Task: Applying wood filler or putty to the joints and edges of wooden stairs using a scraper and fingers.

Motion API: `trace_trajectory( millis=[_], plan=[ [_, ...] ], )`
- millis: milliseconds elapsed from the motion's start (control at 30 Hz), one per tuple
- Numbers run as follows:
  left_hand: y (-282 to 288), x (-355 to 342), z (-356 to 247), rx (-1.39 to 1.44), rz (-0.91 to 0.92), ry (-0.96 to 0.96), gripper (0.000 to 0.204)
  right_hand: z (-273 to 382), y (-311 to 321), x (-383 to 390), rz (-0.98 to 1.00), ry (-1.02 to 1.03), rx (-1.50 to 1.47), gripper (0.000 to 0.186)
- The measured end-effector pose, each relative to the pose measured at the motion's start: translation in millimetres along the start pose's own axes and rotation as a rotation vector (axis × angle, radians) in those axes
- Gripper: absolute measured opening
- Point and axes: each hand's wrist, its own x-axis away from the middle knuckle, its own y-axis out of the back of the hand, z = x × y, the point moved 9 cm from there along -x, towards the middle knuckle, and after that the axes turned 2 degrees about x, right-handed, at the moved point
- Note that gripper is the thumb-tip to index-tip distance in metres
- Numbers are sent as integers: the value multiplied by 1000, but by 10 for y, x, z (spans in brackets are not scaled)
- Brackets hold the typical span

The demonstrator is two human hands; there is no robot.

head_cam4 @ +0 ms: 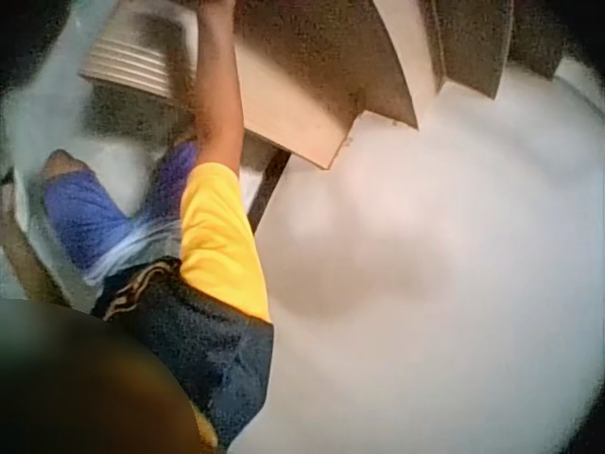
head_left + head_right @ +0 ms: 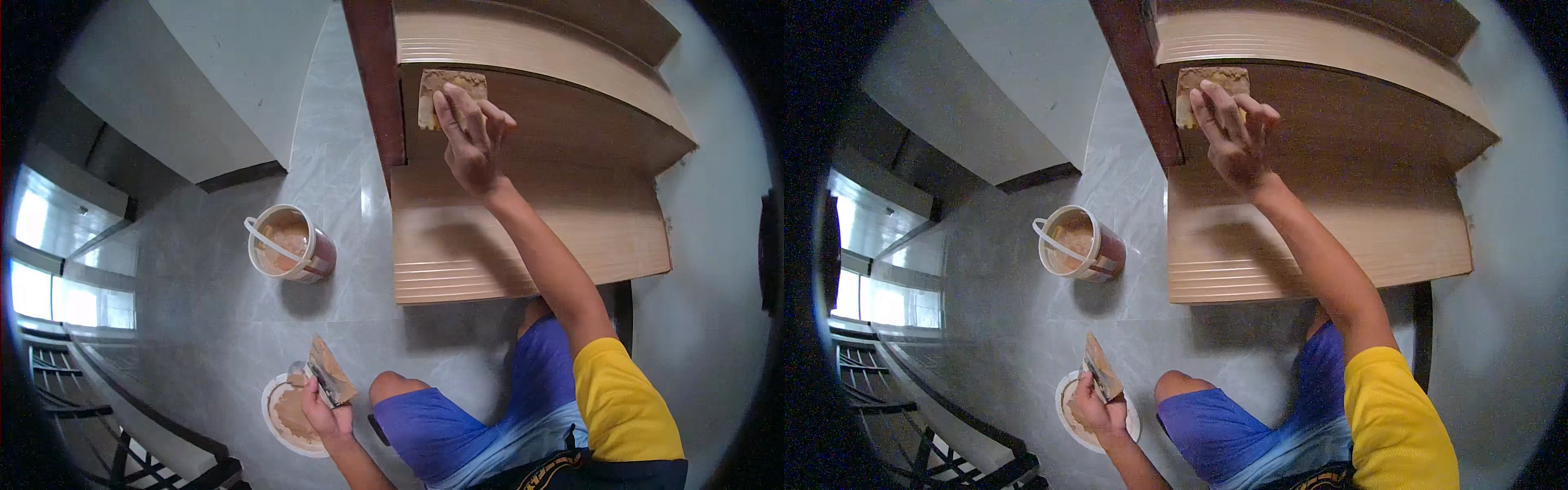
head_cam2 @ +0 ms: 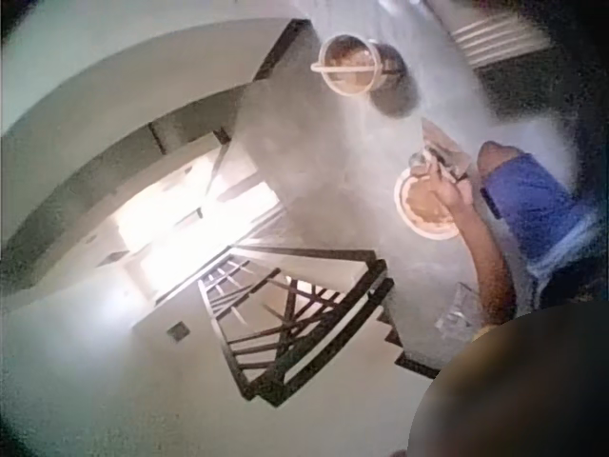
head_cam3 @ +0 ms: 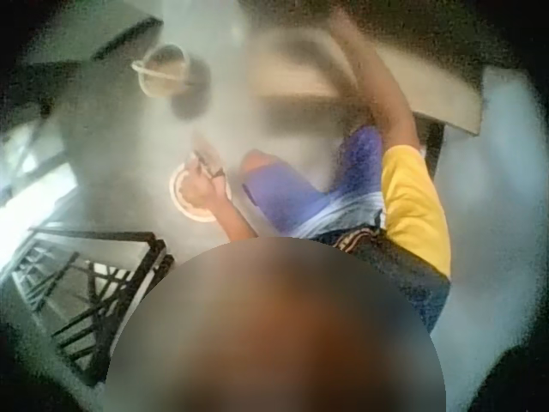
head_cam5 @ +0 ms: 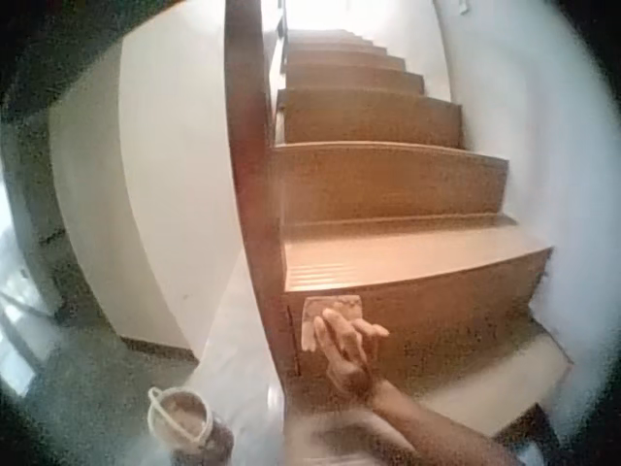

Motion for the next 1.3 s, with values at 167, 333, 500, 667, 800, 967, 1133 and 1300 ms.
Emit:
trace_trajectory(
  millis=[167, 333, 500, 667, 800, 967, 1133, 1300],
  plan=[
    [23, -13, 128, -46, 13, 35, 37, -166, -199, 78, -26, 61, 47, 42],
    [-196, 97, 82, -112, 38, -2, 38, -155, -46, 181, 92, 39, 23, 43],
    [-431, 84, 179, -123, 22, 7, 40, -243, -89, 74, 82, 126, 77, 44],
    [-1012, 124, 160, -229, 194, -80, 34, -76, 334, 360, 297, -71, -416, 40],
    [-1639, 66, 221, -252, 320, -303, 38, -311, 709, 1205, 782, -1201, -1128, 14],
    [-1974, 107, 264, -264, 394, -442, 34, 459, 1157, 1580, 790, -1712, -1811, 31],
    [-2000, 314, 335, -646, 326, -665, 26, 641, 1168, 1582, 854, -1866, -1963, 36],
    [-2316, 662, 316, -1138, 605, -1120, 30, 631, 1050, 1348, 794, -1797, -2071, 32]
  ],
)
